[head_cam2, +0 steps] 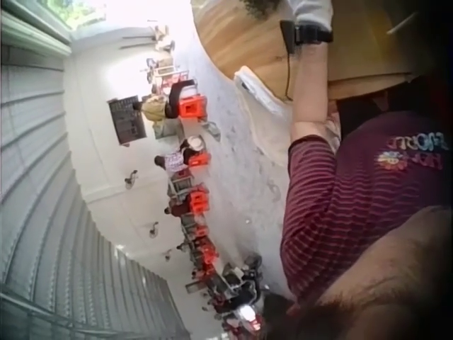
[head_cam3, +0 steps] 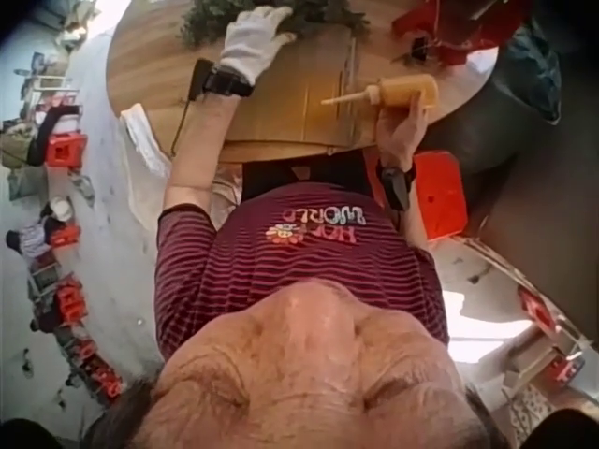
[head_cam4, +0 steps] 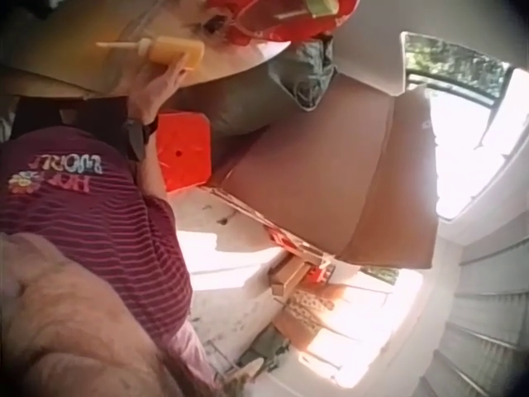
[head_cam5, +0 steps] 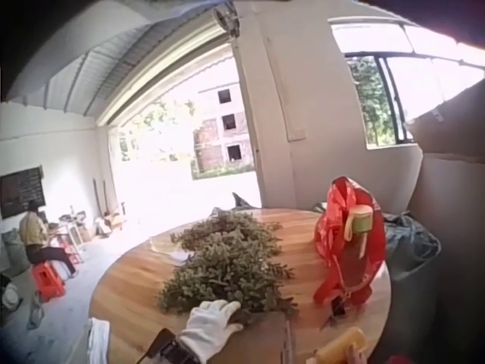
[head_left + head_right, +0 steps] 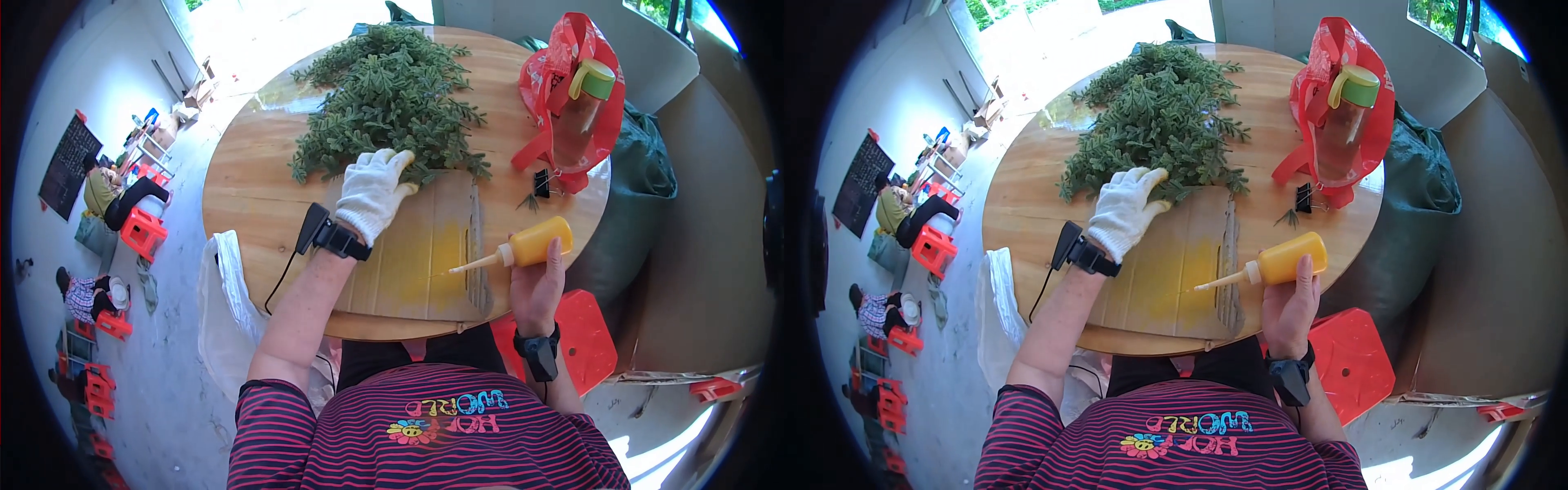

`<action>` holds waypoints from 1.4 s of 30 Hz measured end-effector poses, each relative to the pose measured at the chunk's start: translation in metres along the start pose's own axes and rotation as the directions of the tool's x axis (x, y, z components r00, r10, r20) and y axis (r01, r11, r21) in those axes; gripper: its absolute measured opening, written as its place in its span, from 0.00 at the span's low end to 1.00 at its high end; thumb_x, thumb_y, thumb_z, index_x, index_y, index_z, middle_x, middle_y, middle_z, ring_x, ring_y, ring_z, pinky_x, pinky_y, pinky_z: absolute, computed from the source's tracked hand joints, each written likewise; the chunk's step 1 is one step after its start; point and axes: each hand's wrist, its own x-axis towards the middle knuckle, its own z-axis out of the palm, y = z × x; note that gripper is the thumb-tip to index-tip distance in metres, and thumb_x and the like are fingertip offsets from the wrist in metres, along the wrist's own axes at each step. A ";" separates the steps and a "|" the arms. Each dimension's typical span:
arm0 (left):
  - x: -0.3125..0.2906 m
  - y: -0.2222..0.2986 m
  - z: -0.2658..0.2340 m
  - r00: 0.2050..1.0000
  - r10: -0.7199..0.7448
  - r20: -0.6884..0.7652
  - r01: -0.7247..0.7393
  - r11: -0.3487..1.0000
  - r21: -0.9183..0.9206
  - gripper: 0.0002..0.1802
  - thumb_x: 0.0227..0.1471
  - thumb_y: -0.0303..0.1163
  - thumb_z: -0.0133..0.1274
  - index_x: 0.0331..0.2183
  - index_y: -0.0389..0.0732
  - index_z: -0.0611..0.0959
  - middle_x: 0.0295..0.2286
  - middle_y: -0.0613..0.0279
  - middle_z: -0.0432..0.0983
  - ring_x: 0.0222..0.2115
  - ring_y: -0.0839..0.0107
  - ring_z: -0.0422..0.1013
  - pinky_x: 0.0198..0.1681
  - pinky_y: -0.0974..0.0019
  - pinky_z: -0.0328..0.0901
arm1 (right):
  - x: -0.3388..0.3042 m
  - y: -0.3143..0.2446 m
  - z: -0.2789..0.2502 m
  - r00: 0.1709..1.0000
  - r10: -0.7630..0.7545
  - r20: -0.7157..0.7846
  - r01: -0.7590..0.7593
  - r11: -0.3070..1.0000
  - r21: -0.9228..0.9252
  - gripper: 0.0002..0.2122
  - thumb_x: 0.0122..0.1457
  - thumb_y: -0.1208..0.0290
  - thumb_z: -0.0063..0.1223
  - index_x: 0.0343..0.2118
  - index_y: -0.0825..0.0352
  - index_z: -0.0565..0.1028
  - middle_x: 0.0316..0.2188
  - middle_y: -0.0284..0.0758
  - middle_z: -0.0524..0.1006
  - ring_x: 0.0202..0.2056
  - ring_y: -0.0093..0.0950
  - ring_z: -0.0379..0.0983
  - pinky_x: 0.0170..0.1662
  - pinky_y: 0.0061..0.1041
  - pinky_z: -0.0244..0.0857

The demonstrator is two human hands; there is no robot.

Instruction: The person takes plastic branches from a bag, places them on a cardboard sheet, and applies glue from a squeeze bottle. They repeat this process for several branches, setting each one aside on the table after gluing.

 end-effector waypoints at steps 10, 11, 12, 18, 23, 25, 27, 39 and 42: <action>-0.005 -0.002 -0.026 0.947 -0.102 0.305 0.205 0.922 -0.327 0.12 0.46 0.34 0.53 0.36 0.43 0.79 0.27 0.58 0.75 0.33 0.60 0.71 0.38 0.61 0.65 | 0.005 -0.001 -0.003 1.000 0.031 -0.006 -0.031 0.999 0.040 0.18 0.61 0.57 0.44 0.47 0.66 0.65 0.40 0.37 0.71 0.45 0.37 0.69 0.49 0.35 0.62; -0.011 -0.001 -0.034 0.931 -0.133 0.340 0.292 0.829 -0.477 0.12 0.47 0.33 0.52 0.36 0.41 0.79 0.27 0.56 0.75 0.33 0.60 0.72 0.39 0.62 0.65 | 0.005 -0.001 -0.003 1.000 0.028 -0.004 -0.028 0.998 0.057 0.19 0.61 0.57 0.44 0.47 0.66 0.64 0.41 0.37 0.71 0.45 0.38 0.69 0.49 0.35 0.62; -0.016 -0.003 -0.037 0.925 -0.142 0.354 0.307 0.827 -0.471 0.12 0.47 0.33 0.52 0.36 0.41 0.79 0.27 0.56 0.75 0.33 0.60 0.72 0.39 0.62 0.65 | 0.006 0.000 -0.004 1.000 0.024 -0.002 -0.024 0.997 0.074 0.19 0.61 0.57 0.44 0.47 0.67 0.64 0.41 0.38 0.71 0.45 0.38 0.68 0.50 0.36 0.62; -0.046 -0.001 -0.049 0.892 0.048 0.449 0.107 0.944 -0.313 0.11 0.49 0.28 0.50 0.37 0.38 0.78 0.28 0.57 0.74 0.33 0.65 0.72 0.37 0.69 0.65 | 0.007 -0.001 -0.004 0.999 0.013 0.040 -0.017 0.995 0.101 0.19 0.61 0.58 0.45 0.48 0.67 0.64 0.42 0.37 0.70 0.45 0.39 0.68 0.51 0.37 0.61; -0.053 0.005 -0.048 0.977 -0.079 0.198 0.149 0.918 -0.367 0.10 0.47 0.25 0.53 0.35 0.37 0.79 0.29 0.57 0.74 0.32 0.66 0.72 0.36 0.69 0.65 | 0.005 -0.002 -0.004 0.999 0.018 0.028 -0.021 0.996 0.088 0.18 0.61 0.59 0.45 0.48 0.66 0.64 0.43 0.37 0.70 0.46 0.39 0.67 0.52 0.38 0.60; -0.053 0.006 -0.050 0.979 -0.103 0.177 0.168 0.900 -0.401 0.10 0.46 0.25 0.53 0.35 0.37 0.79 0.28 0.56 0.74 0.32 0.65 0.72 0.36 0.68 0.66 | 0.005 -0.002 -0.004 1.000 0.016 0.022 -0.018 0.996 0.088 0.18 0.60 0.59 0.45 0.48 0.66 0.64 0.43 0.37 0.70 0.47 0.39 0.67 0.53 0.38 0.60; -0.056 0.008 -0.055 0.978 -0.162 0.134 0.206 0.866 -0.456 0.09 0.45 0.24 0.55 0.33 0.36 0.80 0.28 0.55 0.74 0.32 0.64 0.72 0.36 0.67 0.66 | 0.005 -0.003 -0.002 1.000 0.016 0.025 -0.018 0.996 0.088 0.18 0.60 0.59 0.45 0.48 0.66 0.64 0.43 0.37 0.70 0.47 0.39 0.67 0.53 0.39 0.60; -0.077 0.039 -0.035 0.972 -0.181 0.153 0.216 0.941 -0.259 0.15 0.38 0.39 0.61 0.31 0.44 0.81 0.29 0.58 0.73 0.33 0.58 0.69 0.37 0.60 0.64 | 0.005 -0.015 0.012 0.995 -0.096 0.012 0.095 0.992 0.087 0.19 0.60 0.59 0.45 0.49 0.66 0.64 0.44 0.38 0.70 0.47 0.39 0.67 0.53 0.39 0.60; -0.080 0.042 -0.034 0.970 -0.184 0.158 0.215 0.955 -0.205 0.17 0.37 0.40 0.62 0.32 0.45 0.80 0.31 0.58 0.72 0.35 0.58 0.68 0.38 0.59 0.63 | 0.011 -0.018 0.016 0.989 -0.147 0.025 0.146 0.988 0.049 0.19 0.60 0.59 0.45 0.49 0.66 0.65 0.45 0.38 0.70 0.47 0.39 0.67 0.52 0.38 0.61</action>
